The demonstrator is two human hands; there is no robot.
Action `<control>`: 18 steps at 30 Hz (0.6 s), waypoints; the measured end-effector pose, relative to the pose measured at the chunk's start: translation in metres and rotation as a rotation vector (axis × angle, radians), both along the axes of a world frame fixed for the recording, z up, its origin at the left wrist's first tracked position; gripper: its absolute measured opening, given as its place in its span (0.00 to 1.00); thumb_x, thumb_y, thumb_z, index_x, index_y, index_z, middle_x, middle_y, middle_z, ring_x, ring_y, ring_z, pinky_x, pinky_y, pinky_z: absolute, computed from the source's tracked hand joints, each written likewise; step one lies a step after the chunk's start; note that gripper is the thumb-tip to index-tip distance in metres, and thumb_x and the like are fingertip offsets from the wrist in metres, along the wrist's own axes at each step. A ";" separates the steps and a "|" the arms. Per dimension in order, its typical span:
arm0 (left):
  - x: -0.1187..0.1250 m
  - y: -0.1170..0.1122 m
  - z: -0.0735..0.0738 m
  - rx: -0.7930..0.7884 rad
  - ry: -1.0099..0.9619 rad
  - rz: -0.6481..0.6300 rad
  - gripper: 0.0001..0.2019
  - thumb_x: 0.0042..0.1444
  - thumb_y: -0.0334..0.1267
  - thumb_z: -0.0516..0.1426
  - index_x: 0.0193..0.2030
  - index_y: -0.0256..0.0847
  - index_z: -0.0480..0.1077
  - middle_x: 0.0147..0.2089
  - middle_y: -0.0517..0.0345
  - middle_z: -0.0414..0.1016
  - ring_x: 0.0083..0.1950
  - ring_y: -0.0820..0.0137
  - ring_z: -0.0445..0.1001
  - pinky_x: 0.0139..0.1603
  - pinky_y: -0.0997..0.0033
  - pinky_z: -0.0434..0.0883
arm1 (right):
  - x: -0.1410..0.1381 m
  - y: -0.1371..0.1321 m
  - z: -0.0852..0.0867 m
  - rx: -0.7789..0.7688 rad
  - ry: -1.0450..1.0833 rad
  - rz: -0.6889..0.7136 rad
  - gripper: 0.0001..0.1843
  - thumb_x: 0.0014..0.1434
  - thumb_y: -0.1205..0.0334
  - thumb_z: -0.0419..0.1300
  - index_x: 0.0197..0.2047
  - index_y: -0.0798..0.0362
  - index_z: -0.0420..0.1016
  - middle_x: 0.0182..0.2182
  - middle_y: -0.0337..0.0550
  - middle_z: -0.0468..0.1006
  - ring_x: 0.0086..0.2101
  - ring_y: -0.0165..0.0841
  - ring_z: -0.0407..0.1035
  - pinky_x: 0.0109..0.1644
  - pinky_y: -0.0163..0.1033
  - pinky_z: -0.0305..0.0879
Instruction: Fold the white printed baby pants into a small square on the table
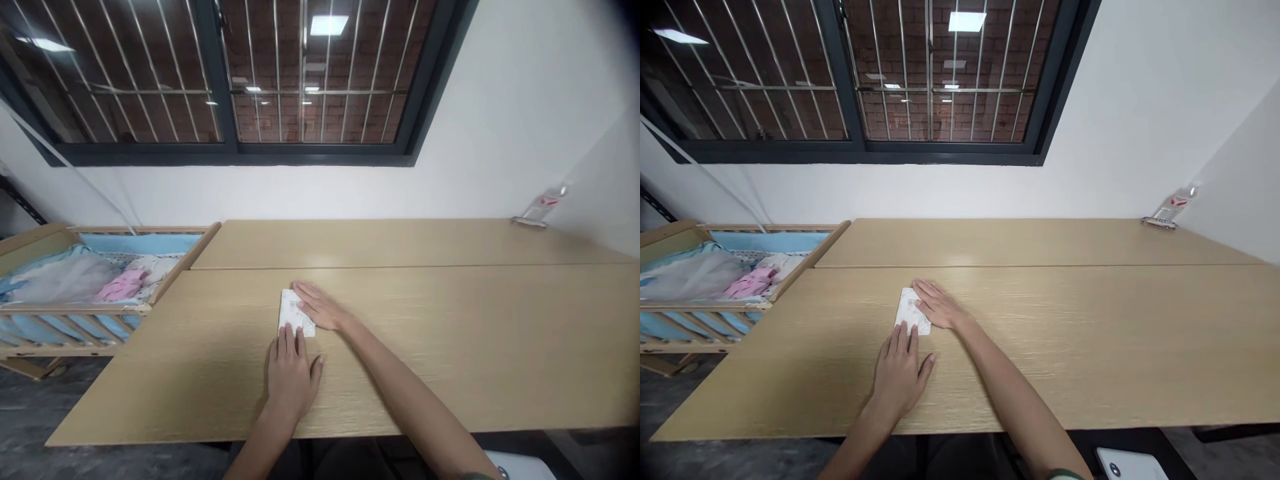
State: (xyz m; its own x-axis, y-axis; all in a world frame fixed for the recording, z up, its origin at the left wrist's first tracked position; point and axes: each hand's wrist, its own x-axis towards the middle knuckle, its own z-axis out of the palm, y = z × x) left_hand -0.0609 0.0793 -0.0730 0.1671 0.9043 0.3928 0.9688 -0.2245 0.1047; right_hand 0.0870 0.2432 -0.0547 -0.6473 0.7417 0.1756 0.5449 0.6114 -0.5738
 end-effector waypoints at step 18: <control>-0.051 0.078 0.051 -0.439 -0.054 0.103 0.29 0.68 0.56 0.44 0.51 0.30 0.71 0.52 0.32 0.78 0.54 0.49 0.77 0.53 0.55 0.69 | -0.004 -0.005 -0.005 0.022 0.409 -0.303 0.17 0.59 0.54 0.64 0.47 0.55 0.77 0.41 0.48 0.74 0.42 0.38 0.69 0.48 0.44 0.68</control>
State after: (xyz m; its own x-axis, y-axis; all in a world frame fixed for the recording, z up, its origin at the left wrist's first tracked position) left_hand -0.1121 0.1573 -0.0217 0.0577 0.9980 -0.0264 0.9744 -0.0506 0.2191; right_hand 0.0830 0.2383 -0.0593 -0.2785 0.8788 0.3875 0.4328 0.4750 -0.7662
